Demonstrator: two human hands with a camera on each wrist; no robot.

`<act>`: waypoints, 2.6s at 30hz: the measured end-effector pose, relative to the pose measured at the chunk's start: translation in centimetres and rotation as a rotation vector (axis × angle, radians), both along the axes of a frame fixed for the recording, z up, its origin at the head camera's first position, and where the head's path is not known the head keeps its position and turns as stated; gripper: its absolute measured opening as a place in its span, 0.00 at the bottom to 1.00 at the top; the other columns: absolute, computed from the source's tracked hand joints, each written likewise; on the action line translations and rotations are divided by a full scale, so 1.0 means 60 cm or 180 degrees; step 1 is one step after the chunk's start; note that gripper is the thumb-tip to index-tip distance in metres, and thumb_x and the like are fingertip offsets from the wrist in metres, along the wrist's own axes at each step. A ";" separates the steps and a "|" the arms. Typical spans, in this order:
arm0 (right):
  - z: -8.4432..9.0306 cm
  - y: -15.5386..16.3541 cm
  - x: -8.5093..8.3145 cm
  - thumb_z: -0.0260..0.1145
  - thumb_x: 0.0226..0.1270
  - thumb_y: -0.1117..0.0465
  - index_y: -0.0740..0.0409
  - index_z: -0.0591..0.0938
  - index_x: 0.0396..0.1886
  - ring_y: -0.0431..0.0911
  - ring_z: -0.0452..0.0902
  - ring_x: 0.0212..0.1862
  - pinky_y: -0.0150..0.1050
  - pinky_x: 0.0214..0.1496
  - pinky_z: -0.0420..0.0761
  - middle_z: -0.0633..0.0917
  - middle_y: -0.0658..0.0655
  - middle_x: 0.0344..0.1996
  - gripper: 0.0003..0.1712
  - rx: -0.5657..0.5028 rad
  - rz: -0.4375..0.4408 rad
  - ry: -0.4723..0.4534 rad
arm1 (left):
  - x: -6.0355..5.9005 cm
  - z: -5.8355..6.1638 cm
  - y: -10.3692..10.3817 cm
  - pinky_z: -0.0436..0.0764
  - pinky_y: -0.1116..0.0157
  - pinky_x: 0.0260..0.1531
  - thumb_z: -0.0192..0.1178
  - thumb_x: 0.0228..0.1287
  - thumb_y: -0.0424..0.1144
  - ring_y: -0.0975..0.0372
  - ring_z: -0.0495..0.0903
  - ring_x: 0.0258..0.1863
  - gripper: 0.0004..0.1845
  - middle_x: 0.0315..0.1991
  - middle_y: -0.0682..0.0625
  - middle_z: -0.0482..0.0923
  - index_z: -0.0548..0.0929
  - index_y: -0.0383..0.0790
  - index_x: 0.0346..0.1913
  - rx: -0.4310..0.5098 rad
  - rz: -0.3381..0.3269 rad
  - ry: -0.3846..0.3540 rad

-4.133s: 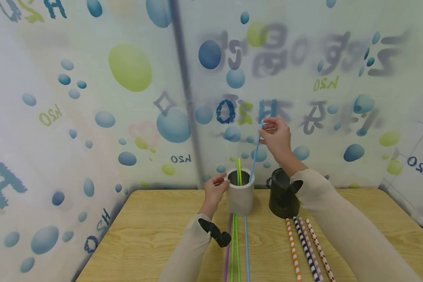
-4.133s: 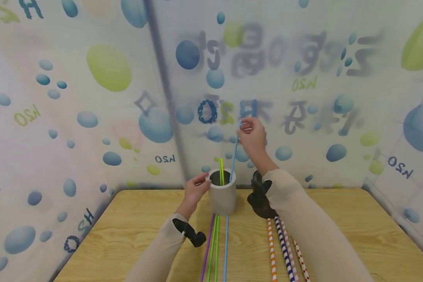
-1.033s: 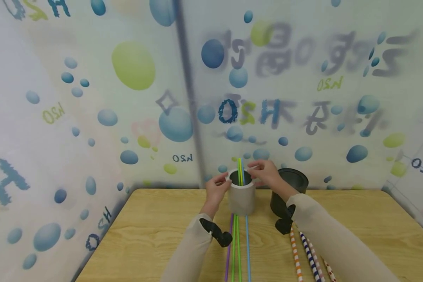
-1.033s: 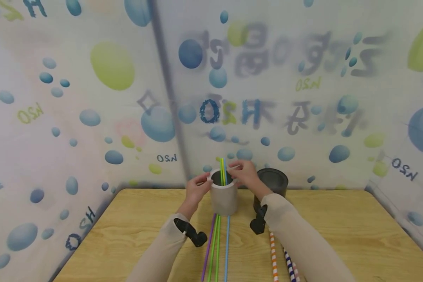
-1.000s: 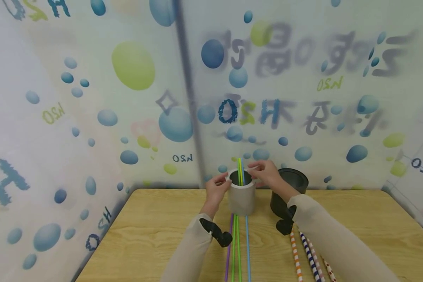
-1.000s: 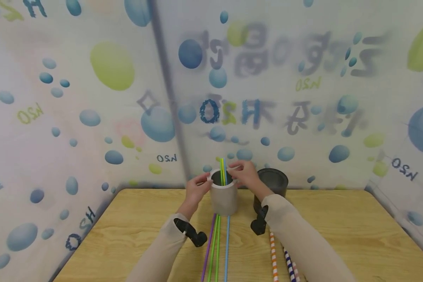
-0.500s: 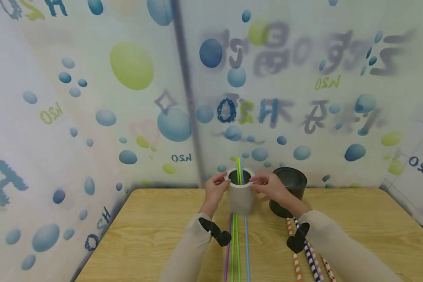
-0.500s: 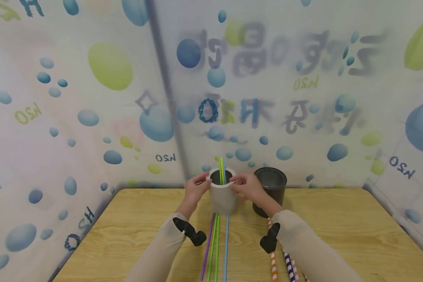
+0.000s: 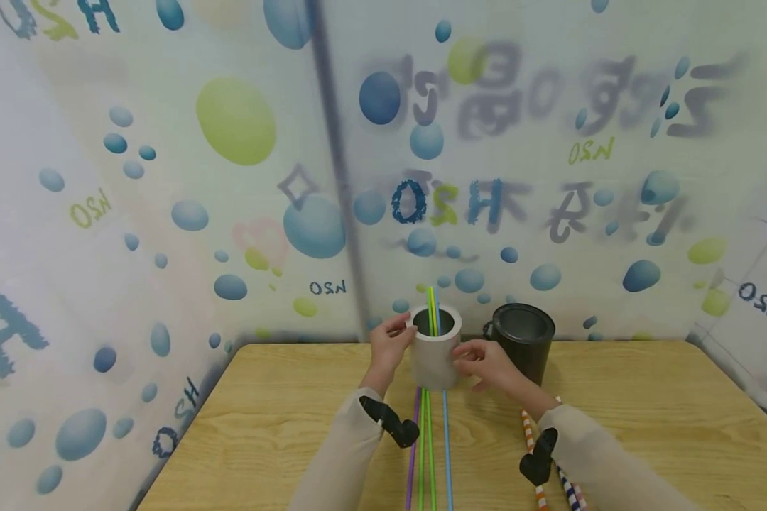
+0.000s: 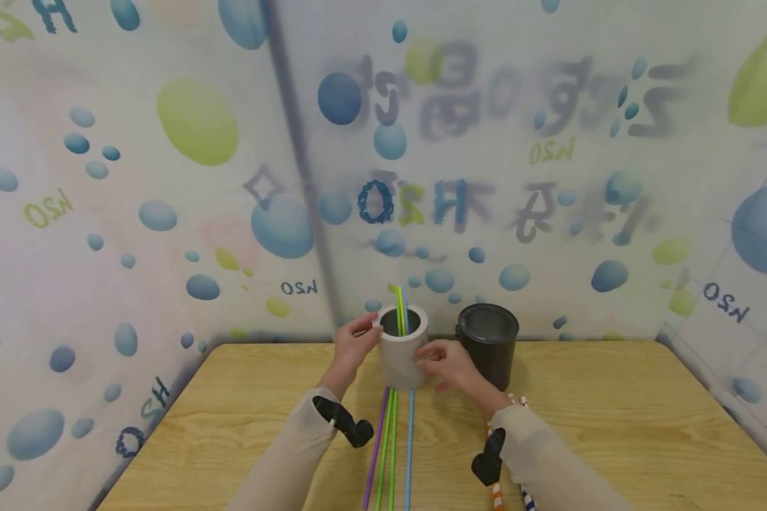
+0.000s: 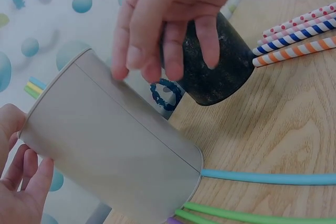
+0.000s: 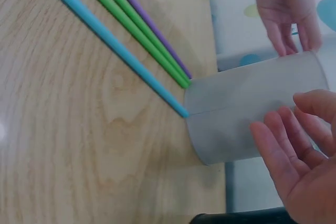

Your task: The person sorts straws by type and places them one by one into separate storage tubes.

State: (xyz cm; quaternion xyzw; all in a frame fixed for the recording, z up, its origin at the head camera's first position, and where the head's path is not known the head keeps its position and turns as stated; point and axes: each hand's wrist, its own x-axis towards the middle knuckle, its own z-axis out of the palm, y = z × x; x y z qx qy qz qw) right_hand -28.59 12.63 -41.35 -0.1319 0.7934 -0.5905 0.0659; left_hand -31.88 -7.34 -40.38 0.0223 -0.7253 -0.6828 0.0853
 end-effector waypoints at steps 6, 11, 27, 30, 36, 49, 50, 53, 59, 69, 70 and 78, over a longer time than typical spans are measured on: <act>-0.023 -0.010 -0.002 0.64 0.59 0.67 0.71 0.77 0.45 0.48 0.77 0.30 0.50 0.28 0.81 0.79 0.56 0.27 0.16 0.0092 -0.0140 -0.0212 | 0.001 0.000 0.000 0.78 0.65 0.40 0.62 0.56 0.33 0.56 0.74 0.43 0.18 0.44 0.43 0.76 0.80 0.34 0.51 0.0009 -0.0014 0.0024; -0.056 -0.017 -0.001 0.63 0.59 0.67 0.71 0.78 0.44 0.48 0.77 0.28 0.47 0.24 0.80 0.79 0.56 0.26 0.14 0.0077 -0.0171 -0.0341 | 0.000 -0.002 0.000 0.79 0.66 0.38 0.62 0.56 0.32 0.57 0.74 0.42 0.18 0.43 0.43 0.77 0.80 0.33 0.51 0.0008 -0.0004 0.0048; -0.128 -0.058 0.024 0.67 0.52 0.68 0.68 0.78 0.40 0.45 0.76 0.25 0.43 0.18 0.79 0.77 0.56 0.26 0.15 -0.0231 -0.0878 -0.0640 | 0.000 -0.004 0.002 0.79 0.66 0.39 0.62 0.55 0.32 0.56 0.74 0.43 0.17 0.44 0.43 0.77 0.81 0.35 0.50 -0.0008 0.0045 0.0003; -0.138 -0.062 0.027 0.68 0.50 0.68 0.66 0.78 0.40 0.44 0.75 0.26 0.41 0.18 0.79 0.76 0.56 0.26 0.16 -0.0225 -0.0988 -0.0520 | 0.000 -0.003 0.002 0.78 0.65 0.40 0.62 0.56 0.33 0.56 0.74 0.43 0.18 0.45 0.42 0.77 0.80 0.35 0.51 -0.0005 0.0029 -0.0004; -0.141 -0.067 0.031 0.70 0.48 0.67 0.67 0.79 0.40 0.43 0.73 0.25 0.39 0.18 0.78 0.75 0.54 0.24 0.17 -0.0163 -0.1068 -0.0350 | -0.001 -0.004 0.000 0.78 0.65 0.40 0.62 0.56 0.34 0.56 0.74 0.44 0.18 0.45 0.43 0.77 0.80 0.36 0.51 -0.0032 0.0042 -0.0011; -0.135 -0.072 0.029 0.73 0.45 0.66 0.68 0.78 0.40 0.43 0.73 0.24 0.37 0.19 0.78 0.78 0.54 0.25 0.21 0.0176 -0.1016 -0.0363 | 0.000 -0.002 0.002 0.79 0.65 0.39 0.63 0.55 0.33 0.56 0.74 0.43 0.17 0.45 0.42 0.77 0.81 0.35 0.50 0.0013 0.0078 0.0024; -0.135 -0.072 0.029 0.73 0.45 0.66 0.68 0.78 0.40 0.43 0.73 0.23 0.37 0.19 0.78 0.78 0.55 0.26 0.21 0.0189 -0.1004 -0.0365 | -0.001 -0.003 0.002 0.79 0.65 0.39 0.62 0.55 0.33 0.56 0.74 0.43 0.17 0.44 0.42 0.77 0.81 0.35 0.50 0.0006 0.0077 0.0020; -0.134 -0.074 0.030 0.74 0.44 0.67 0.69 0.77 0.39 0.43 0.73 0.22 0.37 0.20 0.78 0.78 0.55 0.27 0.21 0.0207 -0.0971 -0.0364 | -0.002 -0.004 0.001 0.79 0.66 0.39 0.62 0.55 0.33 0.56 0.74 0.43 0.17 0.44 0.42 0.76 0.81 0.35 0.50 0.0018 0.0065 -0.0003; -0.129 -0.076 0.031 0.75 0.43 0.68 0.69 0.77 0.39 0.43 0.73 0.21 0.36 0.20 0.78 0.77 0.57 0.28 0.22 0.0319 -0.0983 -0.0360 | -0.002 -0.004 0.001 0.79 0.65 0.39 0.62 0.56 0.32 0.56 0.74 0.43 0.18 0.44 0.42 0.76 0.80 0.35 0.51 0.0048 0.0028 -0.0011; -0.115 -0.081 0.031 0.74 0.42 0.70 0.71 0.76 0.38 0.45 0.72 0.24 0.37 0.20 0.78 0.74 0.59 0.29 0.22 0.0500 -0.0900 -0.0321 | -0.002 -0.003 0.001 0.79 0.65 0.40 0.62 0.56 0.33 0.55 0.75 0.44 0.18 0.44 0.42 0.77 0.80 0.34 0.51 0.0007 0.0015 0.0062; -0.115 -0.081 0.031 0.74 0.42 0.71 0.71 0.76 0.38 0.45 0.72 0.24 0.37 0.20 0.78 0.74 0.59 0.29 0.21 0.0515 -0.0892 -0.0313 | -0.002 -0.003 0.001 0.78 0.65 0.40 0.62 0.56 0.33 0.55 0.75 0.44 0.18 0.44 0.42 0.77 0.80 0.34 0.51 0.0010 0.0009 0.0068; -0.113 -0.086 0.030 0.72 0.42 0.73 0.72 0.75 0.38 0.46 0.72 0.23 0.37 0.21 0.79 0.74 0.60 0.29 0.21 0.0514 -0.0853 -0.0384 | -0.001 -0.003 0.000 0.78 0.65 0.40 0.61 0.56 0.34 0.56 0.74 0.43 0.19 0.45 0.40 0.76 0.79 0.33 0.52 0.0005 0.0012 0.0063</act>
